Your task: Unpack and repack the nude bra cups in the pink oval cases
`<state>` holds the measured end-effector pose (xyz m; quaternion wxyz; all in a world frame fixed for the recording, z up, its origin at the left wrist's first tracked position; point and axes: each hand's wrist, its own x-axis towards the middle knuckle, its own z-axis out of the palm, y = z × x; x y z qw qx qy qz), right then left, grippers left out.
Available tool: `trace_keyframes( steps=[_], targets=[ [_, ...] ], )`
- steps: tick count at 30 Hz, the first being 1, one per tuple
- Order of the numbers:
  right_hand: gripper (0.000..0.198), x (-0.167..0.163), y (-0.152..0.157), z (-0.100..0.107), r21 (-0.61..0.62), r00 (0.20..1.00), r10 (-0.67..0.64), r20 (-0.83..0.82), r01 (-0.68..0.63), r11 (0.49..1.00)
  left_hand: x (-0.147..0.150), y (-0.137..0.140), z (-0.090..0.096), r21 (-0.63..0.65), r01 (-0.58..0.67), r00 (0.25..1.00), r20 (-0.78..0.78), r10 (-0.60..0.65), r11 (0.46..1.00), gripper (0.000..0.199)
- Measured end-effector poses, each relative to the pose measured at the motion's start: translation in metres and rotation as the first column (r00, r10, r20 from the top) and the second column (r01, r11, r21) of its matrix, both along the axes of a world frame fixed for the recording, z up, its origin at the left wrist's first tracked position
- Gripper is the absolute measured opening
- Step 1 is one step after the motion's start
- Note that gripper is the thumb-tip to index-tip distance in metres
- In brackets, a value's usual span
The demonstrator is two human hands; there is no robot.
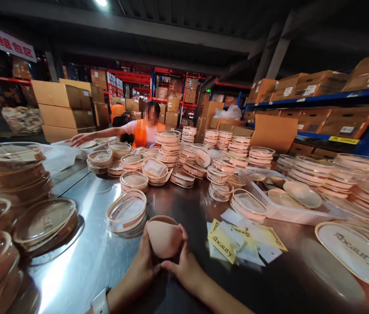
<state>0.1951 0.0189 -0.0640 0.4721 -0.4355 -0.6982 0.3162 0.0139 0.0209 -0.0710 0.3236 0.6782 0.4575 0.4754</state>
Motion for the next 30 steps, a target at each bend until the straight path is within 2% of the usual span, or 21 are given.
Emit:
trace_keyframes(
  steps=[2, 4, 6, 7, 9, 11, 13, 15, 17, 19, 22, 24, 27, 28, 30],
  targets=[
    [0.104, -0.001, 0.000, -0.004, 0.018, 0.998, -0.008, 0.067, 0.006, 1.000, 0.001, -0.002, 0.002, -0.001, -0.004, 1.000, 0.003, 0.004, 1.000, 0.117],
    [0.105, -0.002, -0.001, -0.005, 0.050, 0.999, -0.017, 0.037, 0.015, 0.999, 0.000, -0.006, 0.004, 0.058, 0.026, 0.997, -0.075, -0.022, 0.998, 0.107],
    [0.103, -0.005, -0.003, -0.001, 0.056, 0.995, -0.045, -0.089, 0.050, 0.997, -0.004, -0.008, 0.008, 0.162, 0.078, 0.963, -0.269, -0.032, 0.984, 0.099],
    [0.101, -0.006, -0.004, 0.003, 0.051, 0.983, -0.049, -0.178, 0.059, 0.997, -0.009, -0.006, 0.010, 0.226, 0.096, 0.923, -0.385, -0.002, 0.969, 0.096],
    [0.090, -0.009, -0.006, 0.015, 0.003, 0.923, -0.008, -0.384, 0.010, 1.000, -0.023, 0.002, 0.016, 0.350, 0.092, 0.809, -0.572, 0.135, 0.932, 0.087],
    [0.078, -0.010, -0.007, 0.027, -0.107, 0.817, 0.066, -0.572, -0.154, 0.982, -0.041, 0.014, 0.021, 0.470, -0.007, 0.689, -0.637, 0.344, 0.883, 0.075],
    [0.061, -0.009, -0.006, 0.035, -0.292, 0.720, 0.044, -0.693, -0.335, 0.896, -0.058, 0.027, 0.025, 0.536, -0.140, 0.574, -0.642, 0.509, 0.833, 0.059],
    [0.044, -0.005, -0.006, 0.038, -0.446, 0.668, -0.053, -0.742, -0.433, 0.784, -0.072, 0.037, 0.028, 0.551, -0.235, 0.488, -0.646, 0.587, 0.801, 0.047],
    [0.041, 0.000, -0.007, 0.040, -0.478, 0.609, -0.098, -0.787, -0.502, 0.721, -0.080, 0.042, 0.030, 0.542, -0.250, 0.460, -0.663, 0.591, 0.802, 0.043],
    [0.050, 0.003, -0.010, 0.042, -0.407, 0.553, -0.031, -0.833, -0.574, 0.711, -0.085, 0.044, 0.032, 0.539, -0.230, 0.467, -0.670, 0.577, 0.811, 0.040],
    [0.065, 0.005, -0.014, 0.048, -0.340, 0.544, 0.055, -0.837, -0.597, 0.726, -0.091, 0.045, 0.036, 0.538, -0.174, 0.495, -0.676, 0.546, 0.825, 0.034],
    [0.063, 0.004, -0.014, 0.052, -0.349, 0.558, 0.002, -0.830, -0.522, 0.778, -0.094, 0.045, 0.040, 0.541, -0.141, 0.512, -0.677, 0.529, 0.829, 0.034],
    [0.064, 0.005, -0.006, 0.056, -0.327, 0.584, -0.082, -0.808, -0.327, 0.887, -0.098, 0.043, 0.050, 0.563, -0.073, 0.539, -0.672, 0.508, 0.823, 0.040],
    [0.068, 0.007, -0.002, 0.057, -0.299, 0.607, -0.090, -0.790, -0.252, 0.920, -0.097, 0.042, 0.053, 0.594, -0.031, 0.551, -0.661, 0.510, 0.804, 0.041],
    [0.073, 0.012, 0.006, 0.056, -0.209, 0.699, -0.087, -0.710, -0.092, 0.974, -0.094, 0.038, 0.060, 0.685, 0.067, 0.573, -0.622, 0.534, 0.726, 0.041]
  ],
)
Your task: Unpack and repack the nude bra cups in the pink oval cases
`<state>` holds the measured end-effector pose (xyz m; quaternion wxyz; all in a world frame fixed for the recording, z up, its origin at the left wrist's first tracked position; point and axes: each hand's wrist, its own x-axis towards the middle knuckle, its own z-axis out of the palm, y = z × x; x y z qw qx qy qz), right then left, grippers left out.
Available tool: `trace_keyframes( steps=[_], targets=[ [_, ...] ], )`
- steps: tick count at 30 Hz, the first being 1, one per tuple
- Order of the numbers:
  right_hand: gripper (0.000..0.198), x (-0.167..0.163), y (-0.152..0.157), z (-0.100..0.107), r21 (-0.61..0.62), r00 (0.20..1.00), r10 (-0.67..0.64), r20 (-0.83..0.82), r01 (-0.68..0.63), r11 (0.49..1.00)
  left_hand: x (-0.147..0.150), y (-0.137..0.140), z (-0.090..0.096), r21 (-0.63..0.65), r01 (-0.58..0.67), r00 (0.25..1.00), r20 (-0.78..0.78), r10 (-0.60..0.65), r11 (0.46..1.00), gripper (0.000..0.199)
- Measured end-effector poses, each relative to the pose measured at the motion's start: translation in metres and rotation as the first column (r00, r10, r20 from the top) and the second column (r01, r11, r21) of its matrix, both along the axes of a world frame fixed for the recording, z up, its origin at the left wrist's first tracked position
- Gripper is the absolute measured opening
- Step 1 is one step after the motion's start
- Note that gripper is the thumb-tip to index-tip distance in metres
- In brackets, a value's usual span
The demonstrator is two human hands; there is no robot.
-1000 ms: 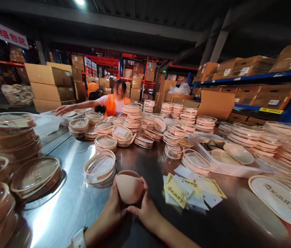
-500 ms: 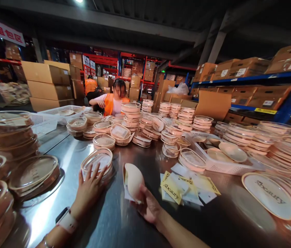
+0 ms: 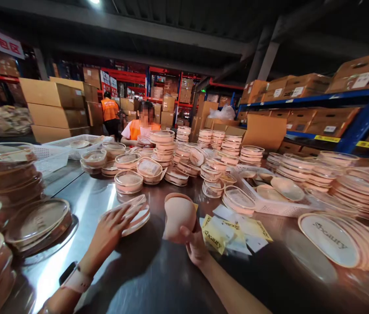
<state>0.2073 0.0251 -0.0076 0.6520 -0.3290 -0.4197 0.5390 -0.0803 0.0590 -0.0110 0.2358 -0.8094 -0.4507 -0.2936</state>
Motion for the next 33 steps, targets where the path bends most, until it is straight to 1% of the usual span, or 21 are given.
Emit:
trace_keyframes(
  steps=[2, 3, 4, 5, 6, 7, 9, 10, 13, 14, 15, 17, 19, 22, 23, 25, 27, 28, 29, 31, 33],
  targets=[
    [0.070, 0.008, 0.006, -0.002, 0.214, 0.958, -0.188, 0.218, 0.141, 0.967, 0.005, -0.004, 0.004, 0.106, 0.080, 0.996, -0.051, -0.075, 0.991, 0.038],
    [0.067, 0.012, 0.008, -0.004, 0.376, 0.884, -0.308, 0.351, 0.168, 0.911, 0.008, -0.006, 0.005, 0.123, 0.097, 0.994, -0.065, -0.089, 0.988, 0.037],
    [0.064, 0.016, 0.009, -0.005, 0.544, 0.774, -0.434, 0.461, 0.141, 0.827, 0.010, -0.007, 0.006, 0.118, 0.104, 0.993, -0.071, -0.096, 0.988, 0.036],
    [0.061, 0.020, 0.010, -0.006, 0.683, 0.654, -0.548, 0.522, 0.064, 0.727, 0.012, -0.008, 0.006, 0.098, 0.101, 0.993, -0.066, -0.095, 0.990, 0.036],
    [0.059, 0.023, 0.011, -0.007, 0.774, 0.555, -0.631, 0.541, -0.036, 0.632, 0.013, -0.008, 0.006, 0.075, 0.088, 0.995, -0.051, -0.085, 0.993, 0.036],
    [0.056, 0.025, 0.011, -0.007, 0.820, 0.486, -0.684, 0.545, -0.139, 0.555, 0.014, -0.008, 0.006, 0.058, 0.069, 0.997, -0.030, -0.068, 0.996, 0.035],
    [0.048, 0.026, 0.010, -0.005, 0.843, 0.404, -0.740, 0.538, -0.288, 0.455, 0.015, -0.008, 0.006, 0.045, 0.029, 1.000, 0.008, -0.030, 0.999, 0.032],
    [0.045, 0.025, 0.009, -0.003, 0.834, 0.354, -0.762, 0.542, -0.341, 0.435, 0.017, -0.008, 0.006, 0.051, 0.012, 1.000, 0.023, -0.013, 0.999, 0.030],
    [0.034, 0.018, 0.003, 0.006, 0.809, 0.137, -0.858, 0.494, -0.434, 0.397, 0.032, -0.018, 0.009, 0.069, -0.013, 0.999, 0.033, 0.010, 0.998, 0.028],
    [0.032, 0.015, -0.001, 0.010, 0.809, 0.105, -0.874, 0.475, -0.443, 0.386, 0.039, -0.024, 0.011, 0.073, -0.004, 1.000, 0.029, 0.002, 0.997, 0.029],
    [0.033, 0.012, -0.006, 0.014, 0.814, 0.115, -0.880, 0.460, -0.450, 0.367, 0.046, -0.032, 0.012, 0.070, 0.019, 1.000, 0.019, -0.020, 0.997, 0.031],
    [0.036, 0.008, -0.016, 0.022, 0.830, 0.229, -0.854, 0.467, -0.447, 0.333, 0.058, -0.048, 0.015, 0.056, 0.103, 0.994, 0.025, -0.105, 0.993, 0.035],
    [0.039, 0.006, -0.023, 0.027, 0.840, 0.373, -0.771, 0.517, -0.396, 0.372, 0.062, -0.061, 0.017, 0.058, 0.202, 0.971, 0.115, -0.208, 0.978, 0.031],
    [0.037, 0.008, -0.023, 0.030, 0.772, 0.511, -0.581, 0.634, -0.369, 0.518, 0.053, -0.064, 0.019, -0.027, 0.318, 0.888, 0.359, -0.287, 0.948, 0.029],
    [0.041, 0.009, -0.020, 0.028, 0.727, 0.532, -0.508, 0.678, -0.381, 0.571, 0.047, -0.060, 0.020, -0.102, 0.364, 0.857, 0.425, -0.291, 0.926, 0.033],
    [0.063, 0.010, -0.012, 0.024, 0.585, 0.529, -0.336, 0.779, -0.419, 0.695, 0.038, -0.050, 0.020, -0.271, 0.467, 0.808, 0.518, -0.282, 0.842, 0.043],
    [0.079, 0.011, -0.004, 0.018, 0.379, 0.508, -0.120, 0.853, -0.444, 0.812, 0.032, -0.039, 0.019, -0.387, 0.540, 0.779, 0.566, -0.270, 0.747, 0.055],
    [0.081, 0.012, -0.002, 0.016, 0.268, 0.511, 0.003, 0.860, -0.457, 0.848, 0.030, -0.035, 0.018, -0.418, 0.555, 0.767, 0.591, -0.249, 0.719, 0.062],
    [0.081, 0.012, 0.000, 0.013, 0.176, 0.531, 0.116, 0.839, -0.467, 0.866, 0.030, -0.031, 0.015, -0.436, 0.557, 0.757, 0.617, -0.215, 0.707, 0.071],
    [0.084, 0.013, 0.003, 0.008, 0.067, 0.608, 0.272, 0.746, -0.476, 0.877, 0.033, -0.027, 0.009, -0.463, 0.541, 0.732, 0.670, -0.123, 0.701, 0.090],
    [0.092, 0.014, 0.005, 0.003, 0.037, 0.678, 0.326, 0.659, -0.461, 0.886, 0.038, -0.024, 0.002, -0.485, 0.544, 0.686, 0.727, -0.030, 0.685, 0.105]
  ],
)
